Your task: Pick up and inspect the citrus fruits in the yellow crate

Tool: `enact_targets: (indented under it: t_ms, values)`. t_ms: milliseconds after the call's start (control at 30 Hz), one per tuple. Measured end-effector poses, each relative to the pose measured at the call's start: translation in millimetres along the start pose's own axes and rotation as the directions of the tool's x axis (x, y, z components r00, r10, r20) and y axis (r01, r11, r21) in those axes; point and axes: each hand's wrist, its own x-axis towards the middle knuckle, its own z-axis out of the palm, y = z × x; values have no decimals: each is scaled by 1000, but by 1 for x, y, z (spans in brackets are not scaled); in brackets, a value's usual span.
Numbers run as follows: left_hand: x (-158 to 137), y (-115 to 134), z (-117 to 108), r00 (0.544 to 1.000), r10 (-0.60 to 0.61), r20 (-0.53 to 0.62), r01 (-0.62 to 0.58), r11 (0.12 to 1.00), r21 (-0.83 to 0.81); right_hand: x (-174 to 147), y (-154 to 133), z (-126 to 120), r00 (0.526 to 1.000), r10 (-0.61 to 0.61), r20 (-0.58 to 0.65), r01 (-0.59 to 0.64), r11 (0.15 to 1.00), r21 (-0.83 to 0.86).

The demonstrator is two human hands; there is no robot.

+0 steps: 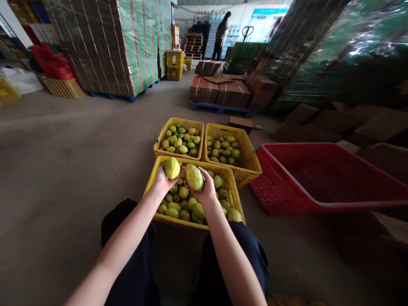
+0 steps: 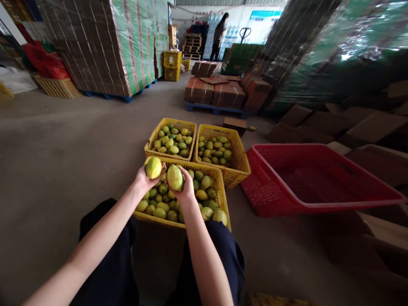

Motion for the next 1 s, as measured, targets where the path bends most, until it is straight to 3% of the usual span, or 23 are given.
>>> enact_targets:
  t_ms: [133,333,500,633,800,1000]
  values:
    - [1,2,0,998,-64,-28,64,998,-15,7,3,-5,997,77,-25,-77,997,12]
    - [8,0,-3,994,-98,-56,98,995,-2,20,9,-13,1000,3,-25,0,995,104]
    - [7,-4,-7,991,-136,-7,136,985,107,19,9,-9,996,53,-73,-37,979,200]
    - [2,-7,-4,996,-7,85,-9,983,182,14,8,-5,998,12,-56,-4,991,132]
    - [-6,-11,5,947,165,276,-223,955,194,3,3,1,999,-31,37,30,999,38]
    - [-12,-14,6,917,261,303,-328,923,199,-5,4,5,958,-250,138,260,963,-63]
